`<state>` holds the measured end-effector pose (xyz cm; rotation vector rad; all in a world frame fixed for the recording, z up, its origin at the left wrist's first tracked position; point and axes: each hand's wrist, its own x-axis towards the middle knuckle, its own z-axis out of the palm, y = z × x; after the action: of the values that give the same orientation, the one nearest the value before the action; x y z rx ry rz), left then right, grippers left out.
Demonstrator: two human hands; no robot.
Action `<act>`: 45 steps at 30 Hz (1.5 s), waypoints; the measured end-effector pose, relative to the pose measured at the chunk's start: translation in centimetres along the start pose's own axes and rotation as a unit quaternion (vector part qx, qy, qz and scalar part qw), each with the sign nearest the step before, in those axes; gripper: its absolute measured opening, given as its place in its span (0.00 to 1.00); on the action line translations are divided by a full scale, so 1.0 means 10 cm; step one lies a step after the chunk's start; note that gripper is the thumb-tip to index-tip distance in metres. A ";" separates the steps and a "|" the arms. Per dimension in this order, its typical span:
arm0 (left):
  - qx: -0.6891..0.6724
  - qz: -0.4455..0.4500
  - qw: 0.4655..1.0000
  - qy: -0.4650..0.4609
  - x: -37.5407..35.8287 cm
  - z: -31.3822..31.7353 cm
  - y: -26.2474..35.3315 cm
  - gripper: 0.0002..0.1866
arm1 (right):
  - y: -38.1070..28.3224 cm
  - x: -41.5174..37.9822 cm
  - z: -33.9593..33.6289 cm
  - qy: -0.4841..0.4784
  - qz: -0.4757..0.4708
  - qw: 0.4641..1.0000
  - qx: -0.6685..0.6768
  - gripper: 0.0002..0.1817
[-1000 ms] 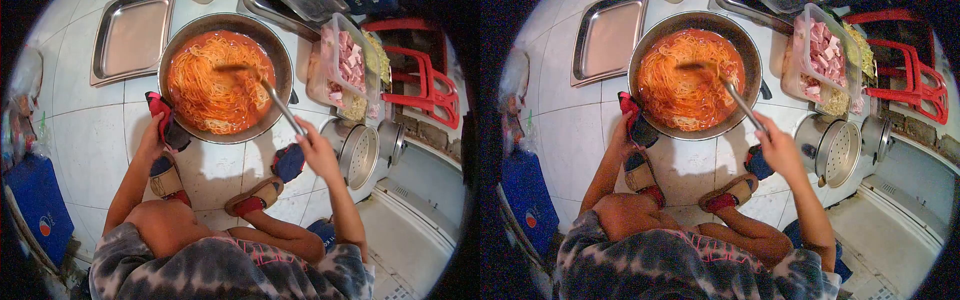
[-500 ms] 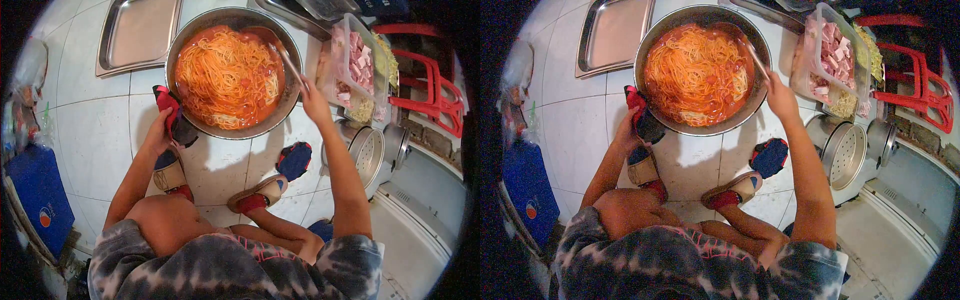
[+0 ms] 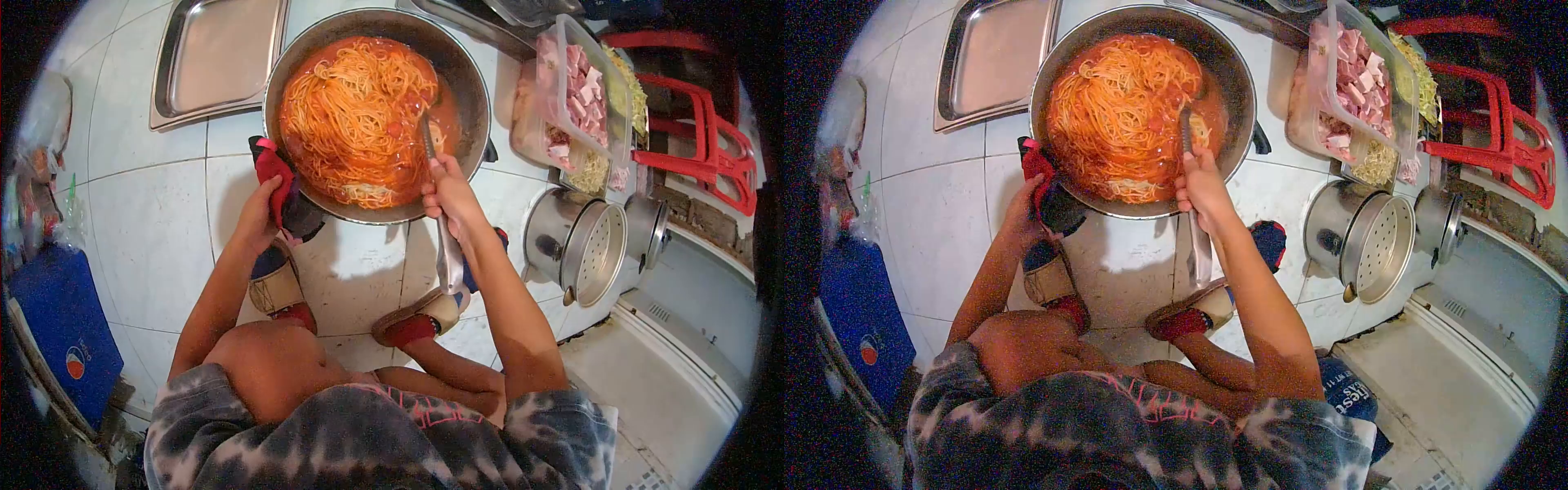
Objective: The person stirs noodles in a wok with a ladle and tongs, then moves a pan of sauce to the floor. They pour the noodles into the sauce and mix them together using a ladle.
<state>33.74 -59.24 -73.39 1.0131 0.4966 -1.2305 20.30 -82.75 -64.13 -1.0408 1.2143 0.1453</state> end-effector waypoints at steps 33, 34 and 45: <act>-0.050 -0.043 0.997 -0.030 -0.16 0.13 0.11 0.17 | 0.47 -1.38 -0.85 0.055 -0.239 0.825 -0.509 0.20; -0.057 -0.048 0.997 -0.032 -0.16 0.13 0.12 0.17 | 0.51 -1.34 -0.89 0.063 -0.258 0.817 -0.512 0.20; -0.033 0.040 0.999 -0.014 0.12 -0.10 -0.01 0.19 | 0.57 -0.36 -0.66 0.087 -0.137 0.955 -0.248 0.20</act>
<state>34.15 -59.05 -74.83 0.9498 0.4684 -1.1484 10.88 -82.80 -64.31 -1.6796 1.2047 0.1476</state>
